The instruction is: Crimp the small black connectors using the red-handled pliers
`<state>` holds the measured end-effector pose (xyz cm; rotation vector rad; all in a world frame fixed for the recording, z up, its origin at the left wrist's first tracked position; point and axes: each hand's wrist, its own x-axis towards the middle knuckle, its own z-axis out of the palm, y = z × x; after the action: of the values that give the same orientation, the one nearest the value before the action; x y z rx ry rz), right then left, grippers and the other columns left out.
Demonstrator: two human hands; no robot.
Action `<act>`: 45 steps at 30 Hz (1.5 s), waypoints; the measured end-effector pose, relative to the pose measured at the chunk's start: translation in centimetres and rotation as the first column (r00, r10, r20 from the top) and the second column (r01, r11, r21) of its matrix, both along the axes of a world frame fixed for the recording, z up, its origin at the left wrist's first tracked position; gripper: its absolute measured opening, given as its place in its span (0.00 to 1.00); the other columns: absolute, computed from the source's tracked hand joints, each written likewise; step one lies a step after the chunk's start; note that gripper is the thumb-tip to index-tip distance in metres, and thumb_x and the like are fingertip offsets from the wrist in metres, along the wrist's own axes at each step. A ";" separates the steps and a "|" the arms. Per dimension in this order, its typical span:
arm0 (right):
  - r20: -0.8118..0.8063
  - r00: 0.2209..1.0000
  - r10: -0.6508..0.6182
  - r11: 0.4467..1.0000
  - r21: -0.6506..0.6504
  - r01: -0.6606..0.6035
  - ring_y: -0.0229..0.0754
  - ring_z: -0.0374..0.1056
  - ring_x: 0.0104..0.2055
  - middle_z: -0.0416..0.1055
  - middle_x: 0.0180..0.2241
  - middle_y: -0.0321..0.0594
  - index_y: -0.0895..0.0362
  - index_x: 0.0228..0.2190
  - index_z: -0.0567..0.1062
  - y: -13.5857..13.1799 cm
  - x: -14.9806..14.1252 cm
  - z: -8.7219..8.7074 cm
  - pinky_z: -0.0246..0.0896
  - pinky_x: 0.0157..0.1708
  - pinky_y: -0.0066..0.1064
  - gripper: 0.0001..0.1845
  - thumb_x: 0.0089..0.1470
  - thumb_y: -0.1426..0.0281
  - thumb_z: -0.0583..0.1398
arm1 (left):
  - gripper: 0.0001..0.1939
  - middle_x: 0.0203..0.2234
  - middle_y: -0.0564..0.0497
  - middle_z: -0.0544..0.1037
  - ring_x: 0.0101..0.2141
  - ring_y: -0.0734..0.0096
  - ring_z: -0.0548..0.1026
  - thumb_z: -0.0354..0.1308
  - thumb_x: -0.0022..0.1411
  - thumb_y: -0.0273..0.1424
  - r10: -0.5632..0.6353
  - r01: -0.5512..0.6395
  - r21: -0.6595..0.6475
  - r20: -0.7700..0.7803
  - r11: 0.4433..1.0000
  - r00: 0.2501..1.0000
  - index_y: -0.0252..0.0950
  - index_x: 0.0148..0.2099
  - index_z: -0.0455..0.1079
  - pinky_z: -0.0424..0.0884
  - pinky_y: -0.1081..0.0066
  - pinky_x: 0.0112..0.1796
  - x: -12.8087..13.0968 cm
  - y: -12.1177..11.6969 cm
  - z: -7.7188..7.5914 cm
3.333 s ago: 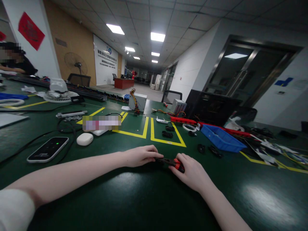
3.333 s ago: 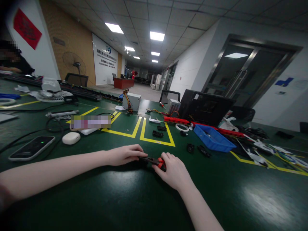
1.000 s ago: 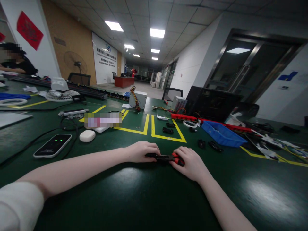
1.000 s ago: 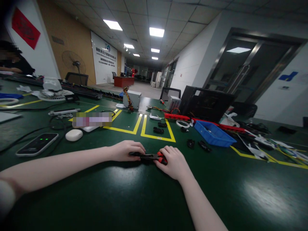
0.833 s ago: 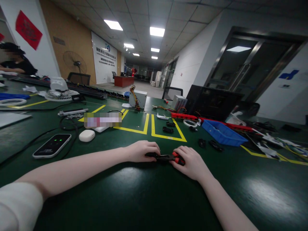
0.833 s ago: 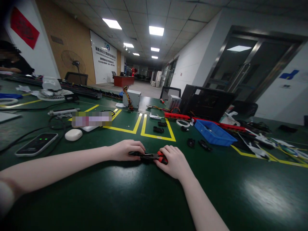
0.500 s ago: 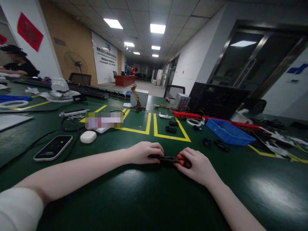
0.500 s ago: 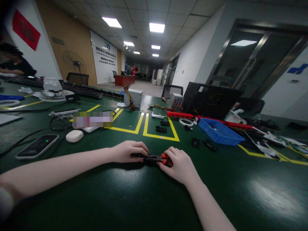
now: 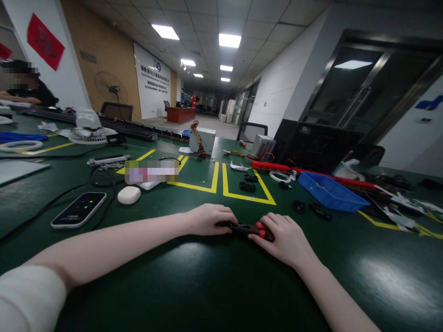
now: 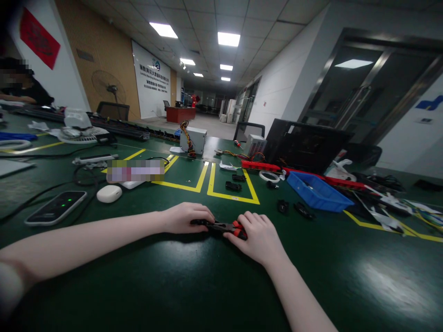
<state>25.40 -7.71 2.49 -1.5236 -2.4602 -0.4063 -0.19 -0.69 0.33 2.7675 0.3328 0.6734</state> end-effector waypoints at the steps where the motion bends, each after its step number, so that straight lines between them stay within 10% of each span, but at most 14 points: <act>1: 0.009 1.000 0.011 1.000 0.017 -0.011 0.48 0.66 0.38 0.72 0.33 0.44 0.56 0.31 0.72 0.1 0.0 0.0 0.57 0.41 0.40 0.21 0.55 0.50 0.56 | 0.13 0.45 0.46 0.75 0.44 0.65 0.75 0.58 0.64 0.30 0.003 -0.003 0.009 -0.003 1.000 1.000 0.36 0.51 0.68 0.70 0.70 0.45 0.0 0.0 0.0; 45: -0.110 0.987 -0.120 0.992 0.020 0.123 0.41 0.66 0.33 0.71 0.30 0.41 0.56 0.29 0.76 -0.6 -0.7 -0.2 0.60 0.29 0.32 0.21 0.64 0.64 0.48 | 0.12 0.45 0.46 0.75 0.42 0.65 0.75 0.57 0.65 0.31 0.075 -0.073 0.180 -0.005 0.981 0.997 0.35 0.50 0.70 0.71 0.70 0.43 0.2 0.1 -0.4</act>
<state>24.67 -8.26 2.29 -1.6453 -2.2786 -0.3657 0.03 -0.64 -0.07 2.9438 0.3971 0.7390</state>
